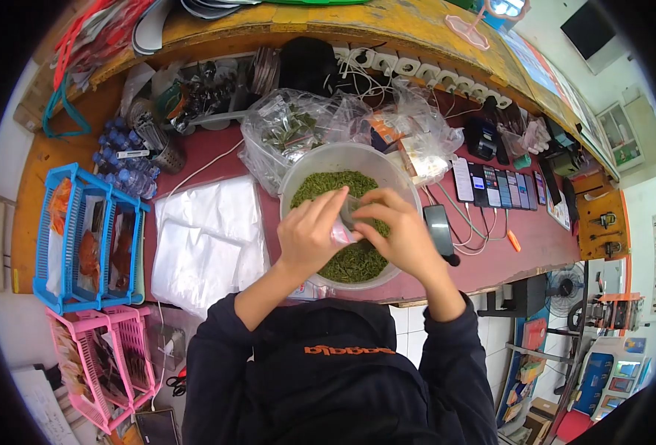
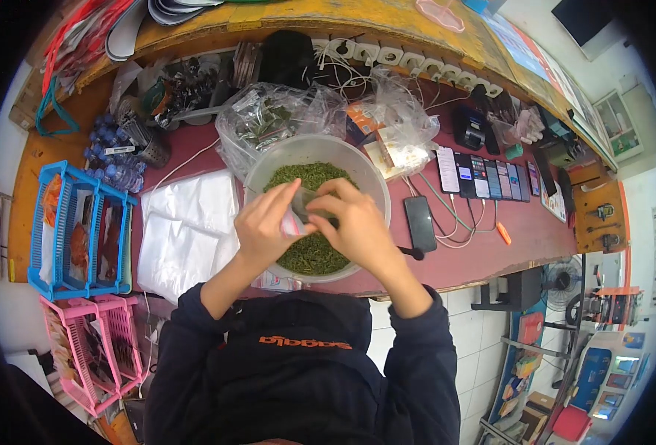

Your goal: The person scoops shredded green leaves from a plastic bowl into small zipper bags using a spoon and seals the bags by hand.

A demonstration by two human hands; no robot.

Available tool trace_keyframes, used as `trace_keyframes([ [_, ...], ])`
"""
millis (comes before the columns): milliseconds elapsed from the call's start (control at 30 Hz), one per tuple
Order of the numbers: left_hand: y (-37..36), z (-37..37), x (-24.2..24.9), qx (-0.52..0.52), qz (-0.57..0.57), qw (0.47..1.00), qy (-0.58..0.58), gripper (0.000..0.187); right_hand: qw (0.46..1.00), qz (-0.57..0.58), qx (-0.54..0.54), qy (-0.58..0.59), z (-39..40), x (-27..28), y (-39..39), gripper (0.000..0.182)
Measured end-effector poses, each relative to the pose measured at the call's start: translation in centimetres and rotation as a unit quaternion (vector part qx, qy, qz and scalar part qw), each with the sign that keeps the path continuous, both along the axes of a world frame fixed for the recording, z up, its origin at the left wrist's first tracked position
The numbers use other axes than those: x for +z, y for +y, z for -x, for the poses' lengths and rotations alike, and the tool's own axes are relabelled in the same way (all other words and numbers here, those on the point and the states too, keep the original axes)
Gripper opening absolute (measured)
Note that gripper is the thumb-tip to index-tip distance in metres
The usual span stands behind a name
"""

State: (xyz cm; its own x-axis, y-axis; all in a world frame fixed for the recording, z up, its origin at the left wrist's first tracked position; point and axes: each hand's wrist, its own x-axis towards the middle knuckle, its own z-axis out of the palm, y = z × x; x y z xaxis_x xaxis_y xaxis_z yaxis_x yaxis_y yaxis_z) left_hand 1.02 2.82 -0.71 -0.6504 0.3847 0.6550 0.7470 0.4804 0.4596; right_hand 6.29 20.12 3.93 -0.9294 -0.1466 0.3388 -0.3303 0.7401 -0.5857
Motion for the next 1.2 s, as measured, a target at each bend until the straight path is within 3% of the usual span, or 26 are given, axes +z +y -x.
trace_keyframes([
  [67, -0.4, 0.2, 1.1, -0.014, -0.013, 1.0, -0.011, 0.065, 1.0, 0.01, 0.009, -0.001, 0.6, -1.4, 0.1, 0.021],
  [133, -2.0, 1.6, 1.6, -0.122, -0.043, 0.98, -0.151, 0.053, 0.999, 0.022, 0.033, -0.004, 0.4, -1.1, 0.6, 0.02],
  [167, -2.7, 2.7, 0.3, -0.205, -0.067, 0.948, -0.233, 0.032, 0.998, 0.032, 0.051, -0.007, 0.2, -0.8, 0.8, 0.019],
  [200, -3.1, 3.1, 0.3, -0.206, -0.067, 0.948, -0.233, 0.032, 0.998, 0.031, 0.049, -0.006, 0.0, -0.4, 0.6, 0.019],
  [267, -3.3, 3.6, 0.2, -0.282, -0.107, 0.863, -0.406, 0.014, 0.989, 0.145, -0.02, -0.004, -0.4, 0.4, 0.1, 0.008],
  [300, -2.8, 3.1, 0.4, -0.277, -0.171, 0.857, -0.399, 0.01, 0.989, 0.145, -0.021, -0.004, -0.6, 0.0, 0.2, 0.008],
  [367, -2.4, 2.6, 0.3, -0.25, -0.188, 0.862, -0.399, 0.01, 0.925, 0.331, -0.098, -0.161, -1.2, -1.3, 0.7, 0.004],
  [467, -1.8, 1.7, 0.5, -0.219, -0.213, 0.868, -0.392, 0.009, 0.922, 0.363, -0.055, -0.12, -1.8, -1.5, 0.7, 0.006],
  [667, -1.1, 0.6, 1.1, -0.252, -0.191, 0.889, -0.331, 0.005, 0.958, 0.276, -0.059, -0.046, -1.7, -2.1, -0.9, 0.007],
  [833, -1.7, 0.0, 2.1, -0.205, -0.19, 0.915, -0.292, 0.003, 0.968, 0.237, -0.074, -0.035, -2.6, -0.8, -1.8, 0.006],
  [1000, -2.4, 2.7, 2.6, -0.155, -0.237, 0.93, -0.234, 0.002, 0.959, 0.261, -0.102, -0.031, -4.0, -0.5, -0.3, 0.005],
  [1033, -2.6, 4.4, 2.2, -0.125, -0.268, 0.934, -0.201, 0.003, 0.936, 0.325, -0.13, -0.032, -4.2, -0.8, 0.3, 0.004],
  [1100, -3.5, 9.1, 3.1, -0.017, -0.295, 0.939, -0.174, 0.01, 0.92, 0.364, -0.145, -0.024, -4.3, -0.6, 1.5, 0.004],
  [1167, -3.6, 13.0, 3.1, -0.046, -0.247, 0.957, -0.144, 0.028, 0.904, 0.399, -0.153, -0.011, -4.2, -0.9, 1.7, 0.005],
  [1200, -3.2, 13.9, 2.0, -0.045, -0.247, 0.958, -0.141, 0.028, 0.904, 0.4, -0.15, -0.01, -4.0, -1.2, 1.3, 0.005],
])
